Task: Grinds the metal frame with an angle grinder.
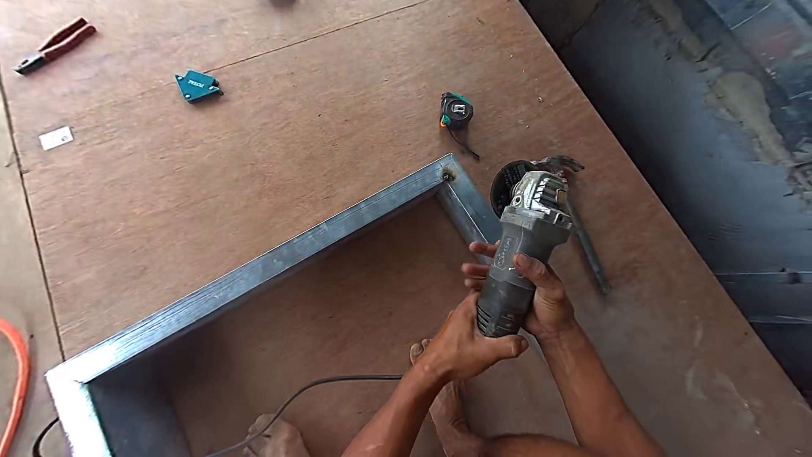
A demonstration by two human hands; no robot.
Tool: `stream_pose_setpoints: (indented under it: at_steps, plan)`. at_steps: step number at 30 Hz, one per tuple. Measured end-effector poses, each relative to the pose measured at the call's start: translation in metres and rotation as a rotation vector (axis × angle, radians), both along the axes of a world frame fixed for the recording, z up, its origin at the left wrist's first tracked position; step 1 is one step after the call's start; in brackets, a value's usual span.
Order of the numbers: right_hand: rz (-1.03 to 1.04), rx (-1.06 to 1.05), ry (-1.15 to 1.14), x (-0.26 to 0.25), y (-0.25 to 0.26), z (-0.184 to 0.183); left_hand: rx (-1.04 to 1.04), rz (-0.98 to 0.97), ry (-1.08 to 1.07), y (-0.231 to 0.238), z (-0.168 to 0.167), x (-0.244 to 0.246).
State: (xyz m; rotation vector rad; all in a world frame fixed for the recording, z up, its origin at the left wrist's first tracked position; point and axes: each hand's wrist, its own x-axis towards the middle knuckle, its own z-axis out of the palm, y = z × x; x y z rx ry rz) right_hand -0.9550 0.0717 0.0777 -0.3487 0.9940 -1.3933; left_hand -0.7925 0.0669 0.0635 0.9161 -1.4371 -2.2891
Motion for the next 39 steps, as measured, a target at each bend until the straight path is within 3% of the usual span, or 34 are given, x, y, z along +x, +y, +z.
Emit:
stream_pose_setpoints:
  at_steps: [6, 12, 18, 21, 23, 28, 32, 35, 39]
  plan:
    - [-0.063, 0.14, 0.141, 0.004, -0.011, 0.003, 0.391, 0.056, 0.147, 0.002, 0.001, -0.008]
    - [-0.041, 0.181, 0.183, 0.006, -0.021, -0.003, 0.449, 0.102, 0.034, -0.006, 0.006, -0.012]
    - [0.082, 0.03, -0.132, 0.004, -0.023, -0.012, 0.537, -0.028, 0.154, -0.02, 0.0, 0.002]
    - [0.105, -0.032, -0.194, 0.001, -0.026, -0.017, 0.387, 0.021, 0.036, -0.023, 0.008, -0.001]
    - [0.081, 0.012, -0.096, -0.001, -0.03, -0.012, 0.204, 0.051, -0.105, -0.023, 0.007, -0.003]
    - [-0.275, 0.332, 0.518, 0.036, -0.053, 0.01, -0.19, 0.055, -0.598, -0.026, 0.011, -0.007]
    - [-0.29, 0.439, 0.525, 0.039, -0.069, 0.003, -0.24, -0.017, -0.789, -0.036, 0.022, -0.012]
    - [-0.234, 0.521, 0.404, 0.034, -0.078, 0.003, -0.221, -0.02, -0.821, -0.04, 0.025, -0.014]
    - [-0.296, 0.495, 0.464, 0.043, -0.085, -0.009, -0.234, -0.009, -0.836, -0.045, 0.017, -0.015]
